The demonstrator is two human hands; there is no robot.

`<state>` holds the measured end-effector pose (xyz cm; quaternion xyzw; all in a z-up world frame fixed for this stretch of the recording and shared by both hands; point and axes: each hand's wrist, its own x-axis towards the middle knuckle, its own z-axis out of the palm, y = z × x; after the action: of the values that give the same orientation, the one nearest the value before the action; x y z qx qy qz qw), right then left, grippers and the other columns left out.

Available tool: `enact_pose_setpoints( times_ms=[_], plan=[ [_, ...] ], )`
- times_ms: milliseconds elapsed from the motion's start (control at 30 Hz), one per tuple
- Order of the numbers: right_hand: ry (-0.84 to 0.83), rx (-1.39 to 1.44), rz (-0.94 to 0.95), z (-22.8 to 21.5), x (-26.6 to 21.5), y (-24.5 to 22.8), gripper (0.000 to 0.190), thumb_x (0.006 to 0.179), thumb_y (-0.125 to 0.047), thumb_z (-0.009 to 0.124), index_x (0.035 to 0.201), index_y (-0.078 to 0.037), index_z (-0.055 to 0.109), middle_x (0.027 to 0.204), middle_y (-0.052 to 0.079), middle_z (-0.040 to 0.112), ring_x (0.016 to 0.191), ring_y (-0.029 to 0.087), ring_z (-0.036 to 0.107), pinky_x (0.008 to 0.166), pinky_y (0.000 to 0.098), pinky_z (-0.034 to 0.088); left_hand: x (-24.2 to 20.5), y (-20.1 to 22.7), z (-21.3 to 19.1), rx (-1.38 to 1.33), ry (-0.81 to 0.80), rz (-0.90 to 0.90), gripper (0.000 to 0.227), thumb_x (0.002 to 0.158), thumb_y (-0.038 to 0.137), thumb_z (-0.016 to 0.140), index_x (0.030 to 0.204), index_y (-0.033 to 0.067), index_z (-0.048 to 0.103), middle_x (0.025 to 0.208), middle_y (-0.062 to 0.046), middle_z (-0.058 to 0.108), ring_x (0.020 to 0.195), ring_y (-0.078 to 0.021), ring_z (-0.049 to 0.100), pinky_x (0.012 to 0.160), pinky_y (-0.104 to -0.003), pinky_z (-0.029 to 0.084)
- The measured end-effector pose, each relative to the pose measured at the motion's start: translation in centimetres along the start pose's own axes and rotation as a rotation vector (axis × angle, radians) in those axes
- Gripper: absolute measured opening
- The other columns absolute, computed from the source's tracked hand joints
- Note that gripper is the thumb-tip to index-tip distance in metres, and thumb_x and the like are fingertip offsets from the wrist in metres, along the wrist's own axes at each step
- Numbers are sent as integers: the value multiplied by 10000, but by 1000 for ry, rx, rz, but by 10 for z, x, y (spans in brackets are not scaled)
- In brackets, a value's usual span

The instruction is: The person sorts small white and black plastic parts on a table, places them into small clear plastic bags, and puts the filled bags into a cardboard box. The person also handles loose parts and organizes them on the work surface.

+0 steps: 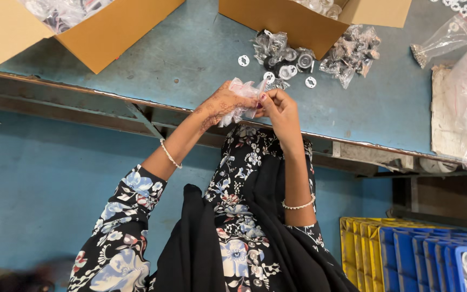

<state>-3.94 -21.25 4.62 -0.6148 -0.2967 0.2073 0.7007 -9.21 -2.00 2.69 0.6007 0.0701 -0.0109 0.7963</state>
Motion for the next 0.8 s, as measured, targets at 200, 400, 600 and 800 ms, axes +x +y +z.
enact_pose_setpoints(
  times_ms=[200,400,600,800],
  plan=[
    [-64,139,21,-9,-6,-11,145,1058,-118,536,989,-20,617,924,40,677,814,114,674,782,284,595,-13,13,8,-107,-105,-24,281,823,122,840,1047,-12,737,916,-41,739,794,-102,684,649,-247,545],
    [7,287,-36,-7,-9,-5,159,1042,-51,502,925,-24,606,838,50,648,726,112,614,676,268,522,-23,16,20,-117,-136,-22,269,861,213,784,1060,42,725,896,-10,704,770,-83,638,614,-238,517],
    [45,263,-85,-4,-10,4,187,1024,-29,474,874,-41,586,792,43,614,662,102,571,586,252,470,-26,16,21,641,-128,419,205,941,186,672,1034,4,694,869,-23,698,781,-92,629,716,-248,536],
    [60,281,32,-2,-12,-5,187,1014,-76,499,862,-38,600,771,33,614,643,110,594,568,274,523,-22,2,26,14,-199,289,134,983,125,615,981,0,663,866,-33,685,777,-104,645,728,-281,569]
  ],
)
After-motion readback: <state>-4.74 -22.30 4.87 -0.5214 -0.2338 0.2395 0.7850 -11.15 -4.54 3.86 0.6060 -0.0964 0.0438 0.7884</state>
